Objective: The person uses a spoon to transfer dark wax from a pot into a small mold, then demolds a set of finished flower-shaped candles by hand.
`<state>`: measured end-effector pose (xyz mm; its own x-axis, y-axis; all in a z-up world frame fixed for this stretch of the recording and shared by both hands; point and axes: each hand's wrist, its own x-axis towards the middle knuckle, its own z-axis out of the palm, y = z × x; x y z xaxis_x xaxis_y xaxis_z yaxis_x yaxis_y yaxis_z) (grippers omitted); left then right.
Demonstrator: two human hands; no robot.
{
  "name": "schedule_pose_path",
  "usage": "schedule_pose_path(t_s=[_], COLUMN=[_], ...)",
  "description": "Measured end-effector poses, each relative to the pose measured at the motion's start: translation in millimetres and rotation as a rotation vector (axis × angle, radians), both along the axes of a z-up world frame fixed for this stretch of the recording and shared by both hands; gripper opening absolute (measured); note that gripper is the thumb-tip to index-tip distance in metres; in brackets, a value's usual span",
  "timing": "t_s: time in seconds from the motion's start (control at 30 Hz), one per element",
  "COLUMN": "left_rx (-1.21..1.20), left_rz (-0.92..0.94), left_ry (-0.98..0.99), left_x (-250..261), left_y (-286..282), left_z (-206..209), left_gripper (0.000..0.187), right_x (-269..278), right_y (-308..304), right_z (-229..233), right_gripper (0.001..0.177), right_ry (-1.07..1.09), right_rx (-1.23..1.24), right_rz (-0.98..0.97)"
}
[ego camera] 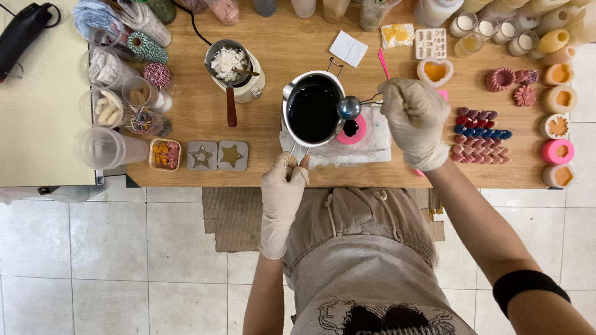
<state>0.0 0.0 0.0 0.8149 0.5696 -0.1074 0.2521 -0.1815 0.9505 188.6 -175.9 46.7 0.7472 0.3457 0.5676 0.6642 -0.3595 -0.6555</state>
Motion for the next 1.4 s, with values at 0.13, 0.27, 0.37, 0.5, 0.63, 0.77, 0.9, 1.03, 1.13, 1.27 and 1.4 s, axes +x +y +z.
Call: schedule_pose_path(t_s=[0.13,0.27,0.37,0.5,0.63,0.77,0.9,1.03,1.13,1.27,1.4], left_rx=[-0.004,0.025,0.012,-0.034,-0.080,-0.035,-0.042,-0.038,-0.007,-0.024,-0.030], left_rz=[-0.010,-0.029,-0.044,-0.059,-0.066,-0.066,-0.060,-0.066,-0.054,-0.052,-0.043], left_ry=[-0.002,0.017,0.055,0.029,-0.039,0.050,0.036,0.026,0.054,0.043,0.030], left_x=[0,-1,-2,-2,-2,-1,0,1,1,0,0], left_y=[-6,-11,-14,-17,-19,-18,-17,-16,-16,-15,-15], left_z=[9,16,20,23,25,26,28,27,25,22,18], left_gripper=[0.016,0.016,0.015,0.012,0.010,0.013,0.011,0.008,0.009,0.011,0.014], right_x=[-3,-8,-11,-13,-15,-15,-15,-15,-16,-17,-16], right_y=[17,25,27,26,26,27,25,25,25,24,23], right_z=[-3,-5,-8,-11,-15,-18,-17,-14,-11,-10,-10], right_gripper=[0.011,0.010,0.010,0.009,0.008,0.005,0.008,0.010,0.010,0.010,0.009], right_ry=[-0.101,-0.152,-0.121,-0.067,-0.001,0.090,0.170,0.198,0.219,0.252,0.255], right_rx=[-0.006,-0.073,-0.073,-0.043,-0.015,0.052,0.102,0.122,0.133,0.152,0.140], right_rz=[0.042,0.075,0.079,0.052,0.058,0.007,0.000,0.011,-0.006,0.022,0.017])
